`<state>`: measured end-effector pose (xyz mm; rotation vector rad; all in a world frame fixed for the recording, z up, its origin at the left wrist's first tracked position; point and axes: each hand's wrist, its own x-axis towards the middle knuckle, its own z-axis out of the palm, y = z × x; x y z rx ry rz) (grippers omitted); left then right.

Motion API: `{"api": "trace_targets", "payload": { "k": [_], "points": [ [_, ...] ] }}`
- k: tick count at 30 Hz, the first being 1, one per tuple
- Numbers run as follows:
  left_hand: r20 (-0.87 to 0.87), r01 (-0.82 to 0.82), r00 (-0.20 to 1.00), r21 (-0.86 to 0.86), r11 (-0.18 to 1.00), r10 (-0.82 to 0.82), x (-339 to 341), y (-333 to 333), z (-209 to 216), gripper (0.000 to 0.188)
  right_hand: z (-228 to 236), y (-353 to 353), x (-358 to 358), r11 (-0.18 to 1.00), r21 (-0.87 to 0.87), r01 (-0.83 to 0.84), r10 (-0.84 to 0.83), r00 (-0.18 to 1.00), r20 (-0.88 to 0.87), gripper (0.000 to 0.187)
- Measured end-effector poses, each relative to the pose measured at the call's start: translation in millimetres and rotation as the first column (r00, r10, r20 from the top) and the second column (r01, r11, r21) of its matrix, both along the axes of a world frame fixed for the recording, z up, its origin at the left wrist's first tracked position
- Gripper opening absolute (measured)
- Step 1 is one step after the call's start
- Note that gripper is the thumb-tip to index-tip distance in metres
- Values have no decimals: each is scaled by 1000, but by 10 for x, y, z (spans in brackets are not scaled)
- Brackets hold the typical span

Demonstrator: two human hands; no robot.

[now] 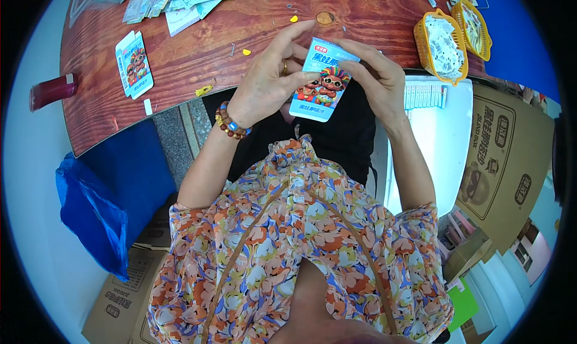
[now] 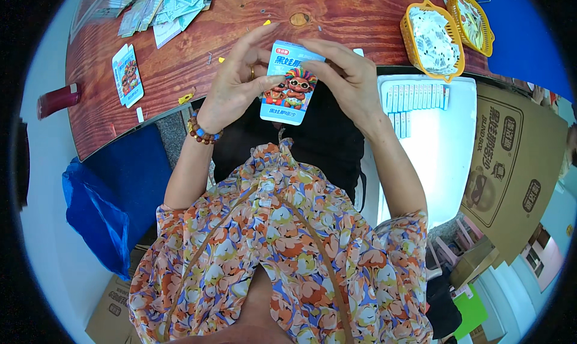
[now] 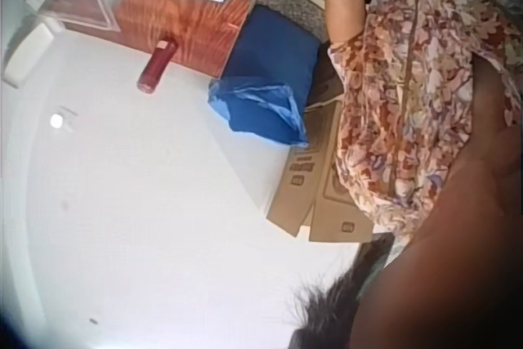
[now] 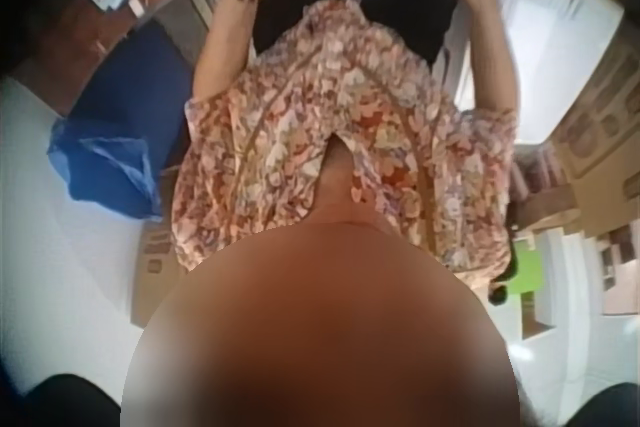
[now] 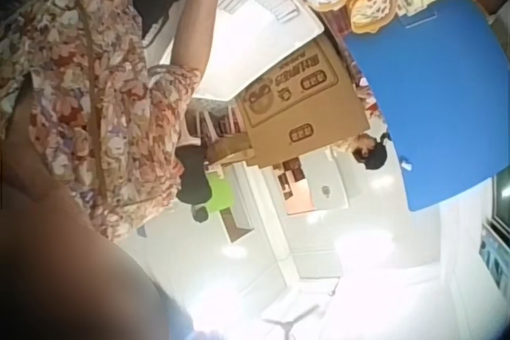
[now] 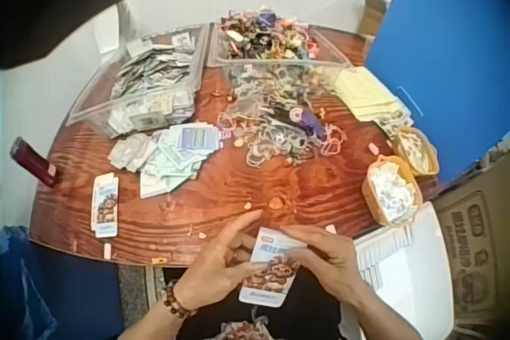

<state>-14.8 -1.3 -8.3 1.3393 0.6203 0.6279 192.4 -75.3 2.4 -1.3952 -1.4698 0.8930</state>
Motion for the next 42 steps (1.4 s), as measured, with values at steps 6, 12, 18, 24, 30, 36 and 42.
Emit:
{"api": "trace_targets", "payload": {
  "k": [6,12,18,24,30,36,42],
  "points": [
    [-12,25,1000,58,998,-24,6,-30,-88,63,-88,-29,56,999,42,-18,17,1000,13,30],
    [-31,66,997,40,997,-65,-19,-4,-82,51,-65,-54,58,999,-46,7,-14,989,-148,23],
    [-87,-21,996,88,996,28,-3,15,-85,34,-6,39,47,996,-86,-29,17,991,-134,20],
    [23,12,1000,-32,999,-11,-111,88,-135,31,23,71,-87,984,-169,-56,28,986,-164,18],
    [135,-347,920,-163,924,369,-152,178,145,49,-40,278,-24,959,-268,96,-275,558,-783,23],
    [27,-339,900,670,661,435,-185,31,-58,102,26,577,-644,905,-324,-276,-208,376,-903,17],
    [60,-698,707,216,683,704,-441,139,-16,85,225,1005,-861,806,-367,-465,-22,595,-803,29]
  ]
}}
